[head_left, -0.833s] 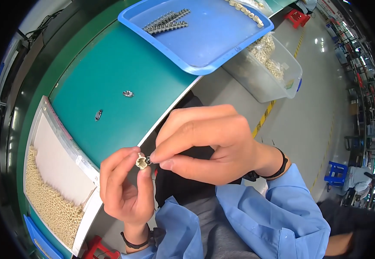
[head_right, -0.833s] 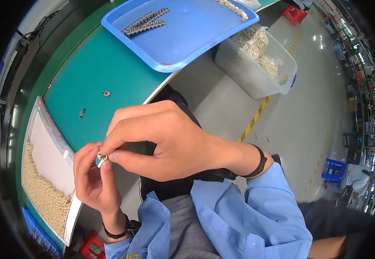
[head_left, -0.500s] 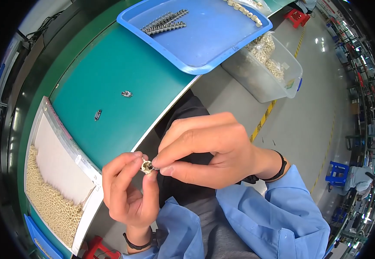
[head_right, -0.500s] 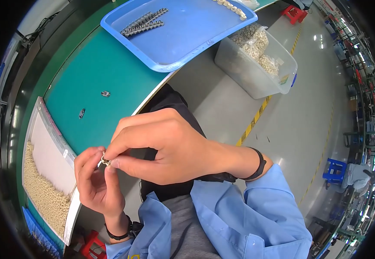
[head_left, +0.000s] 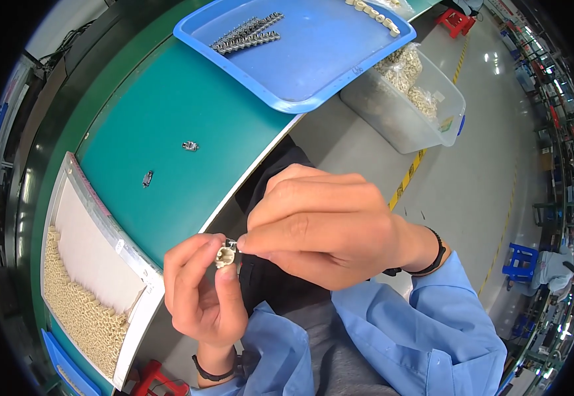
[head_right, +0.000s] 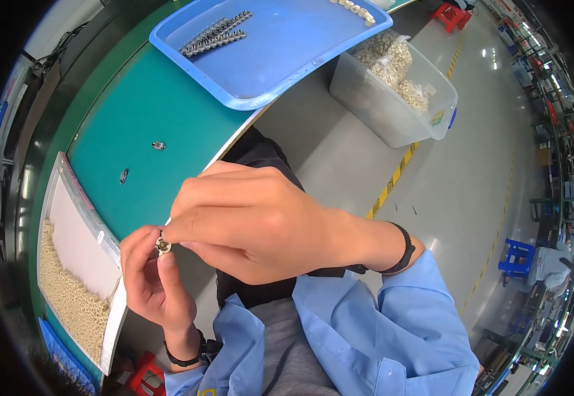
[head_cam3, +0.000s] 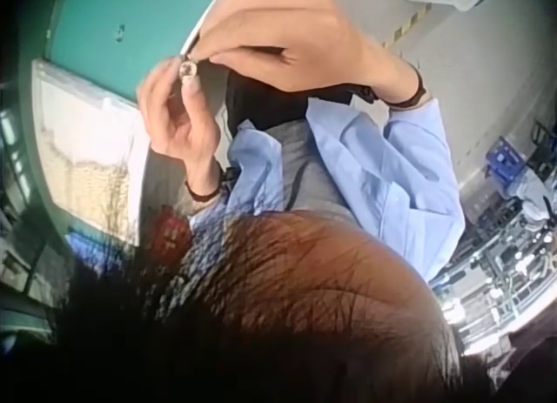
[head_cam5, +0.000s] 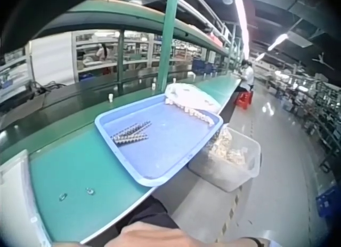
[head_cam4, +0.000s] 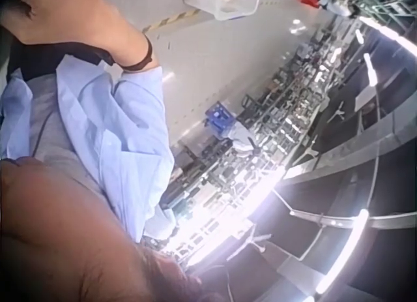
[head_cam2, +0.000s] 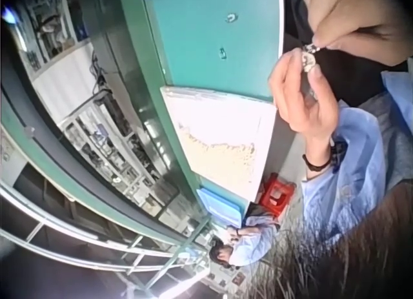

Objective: The person picks up a white plastic component and a metal piece, fits them together by hand, and places the assembly onto a green work surface. They then pick up a metal strip and insert metal pieces into it before placing the completed strip into a blue tray.

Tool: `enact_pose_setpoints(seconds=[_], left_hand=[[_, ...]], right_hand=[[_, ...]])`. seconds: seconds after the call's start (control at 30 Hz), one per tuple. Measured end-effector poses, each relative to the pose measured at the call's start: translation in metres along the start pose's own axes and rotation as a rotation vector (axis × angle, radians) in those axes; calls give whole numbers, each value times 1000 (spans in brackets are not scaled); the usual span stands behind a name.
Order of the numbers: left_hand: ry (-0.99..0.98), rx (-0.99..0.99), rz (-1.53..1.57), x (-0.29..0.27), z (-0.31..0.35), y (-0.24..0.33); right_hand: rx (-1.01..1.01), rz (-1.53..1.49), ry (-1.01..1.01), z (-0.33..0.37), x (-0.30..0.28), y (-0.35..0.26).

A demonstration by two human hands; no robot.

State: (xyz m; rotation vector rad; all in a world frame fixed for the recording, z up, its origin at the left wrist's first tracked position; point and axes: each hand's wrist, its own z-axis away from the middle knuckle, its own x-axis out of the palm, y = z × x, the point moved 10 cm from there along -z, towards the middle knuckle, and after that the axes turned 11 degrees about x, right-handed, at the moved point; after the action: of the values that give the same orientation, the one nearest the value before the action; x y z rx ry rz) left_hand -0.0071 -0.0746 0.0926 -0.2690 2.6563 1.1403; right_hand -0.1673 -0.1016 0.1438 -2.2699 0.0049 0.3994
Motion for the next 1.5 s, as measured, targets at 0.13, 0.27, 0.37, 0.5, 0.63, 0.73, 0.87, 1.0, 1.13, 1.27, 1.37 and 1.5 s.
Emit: enact_pose_setpoints(seconds=[0.13,0.27,0.37,0.5,0.63,0.73,0.87,1.0,1.13,1.27,1.37,1.5], left_hand=[[10,10,-7,5,-2,1],[31,59,-18,6,-5,3],[27,-1,50,8,-3,-3],[159,-175,540,12,3,-18],[82,-211,499,21,10,-23],[128,-184,495,18,9,-24],[86,-210,460,15,14,-25],[129,-223,448,11,15,-28],[72,-254,491,15,17,-32],[62,-180,352,6,17,-26],[45,-103,180,4,18,-21],[70,-38,56,2,20,-14]], right_hand=[[-12,25,-82,-1,0,0],[38,-46,-113,-2,-1,5],[100,-128,-125,-2,0,13],[162,-204,-47,3,2,27],[112,-109,63,13,4,29],[89,-76,96,17,9,27],[124,-134,76,19,12,32],[187,-179,10,17,14,38],[262,-173,-77,16,16,43],[333,-196,-170,14,17,44],[455,-284,-174,16,13,49],[467,-376,-129,18,15,50]])
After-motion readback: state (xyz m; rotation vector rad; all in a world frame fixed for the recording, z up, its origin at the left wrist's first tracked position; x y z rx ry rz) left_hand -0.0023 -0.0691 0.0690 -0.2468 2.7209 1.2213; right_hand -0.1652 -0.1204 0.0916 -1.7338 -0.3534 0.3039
